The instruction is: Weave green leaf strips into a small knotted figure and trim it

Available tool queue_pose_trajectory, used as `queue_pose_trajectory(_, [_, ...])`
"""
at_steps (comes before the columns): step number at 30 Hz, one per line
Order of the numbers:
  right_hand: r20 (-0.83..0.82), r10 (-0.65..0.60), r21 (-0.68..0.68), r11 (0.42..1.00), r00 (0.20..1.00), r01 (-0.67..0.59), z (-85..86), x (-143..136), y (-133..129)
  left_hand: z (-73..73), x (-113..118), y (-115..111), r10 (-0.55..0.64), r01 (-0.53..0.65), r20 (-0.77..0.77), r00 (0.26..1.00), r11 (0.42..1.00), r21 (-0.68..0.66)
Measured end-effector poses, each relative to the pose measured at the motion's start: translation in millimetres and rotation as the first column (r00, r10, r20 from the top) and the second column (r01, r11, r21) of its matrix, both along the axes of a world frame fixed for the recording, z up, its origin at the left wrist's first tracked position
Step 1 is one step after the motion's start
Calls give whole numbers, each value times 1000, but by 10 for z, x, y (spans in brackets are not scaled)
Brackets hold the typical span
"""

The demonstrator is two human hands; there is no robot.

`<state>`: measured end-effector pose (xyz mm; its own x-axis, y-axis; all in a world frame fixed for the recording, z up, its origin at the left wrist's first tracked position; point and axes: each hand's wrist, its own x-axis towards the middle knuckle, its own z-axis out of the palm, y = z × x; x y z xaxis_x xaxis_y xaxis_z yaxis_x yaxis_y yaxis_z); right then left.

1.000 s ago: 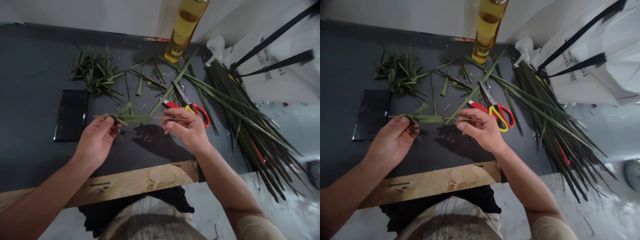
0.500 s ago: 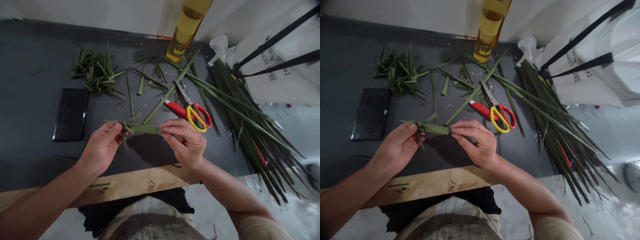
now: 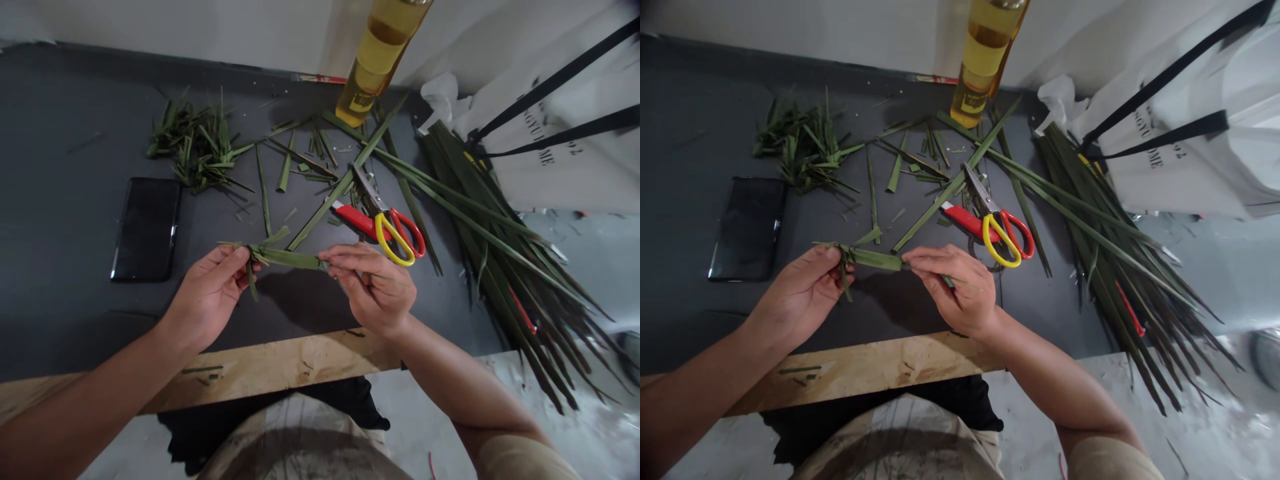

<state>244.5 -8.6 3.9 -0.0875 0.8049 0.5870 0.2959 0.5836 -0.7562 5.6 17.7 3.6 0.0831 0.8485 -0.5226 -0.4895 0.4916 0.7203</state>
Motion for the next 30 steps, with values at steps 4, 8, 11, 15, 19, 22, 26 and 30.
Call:
queue_pose_trajectory(4, [31, -11, 19, 1000, 999, 11, -3, 5, -4, -8, -5, 5, -7, 7, -5, 1000, 1000, 8])
queue_pose_trajectory(8, [22, -17, -5, 1000, 1000, 17, -25, 6, -23, -3, 0, 22, -1, 1, -17, 1000, 1000, 3])
queue_pose_trajectory(11, [-4, -13, -38, 999, 1000, 13, -51, 5, -38, -1, -1, 32, 4, -4, -19, 1000, 1000, -1])
queue_pose_trajectory(15, [-36, 12, -43, 999, 999, -13, -77, 2, -40, 1, -3, 31, 10, -10, -5, 1000, 1000, 7])
queue_pose_trajectory(19, [-73, 30, -47, 998, 997, -33, -95, 0, -35, 12, 3, 22, 13, -13, -13, 1000, 1000, 22])
queue_pose_trajectory(22, [-61, 16, -47, 999, 998, -19, -93, 2, -34, 16, 3, 26, 6, -5, -18, 1000, 999, 31])
queue_pose_trajectory(26, [-9, 21, -8, 1000, 1000, -21, -32, 4, -15, 8, -9, 42, 17, -16, -27, 999, 999, 33])
queue_pose_trajectory(30, [4, -4, -19, 1000, 1000, 4, 38, -14, 16, -13, -24, 48, 27, -27, -4, 1000, 999, 18])
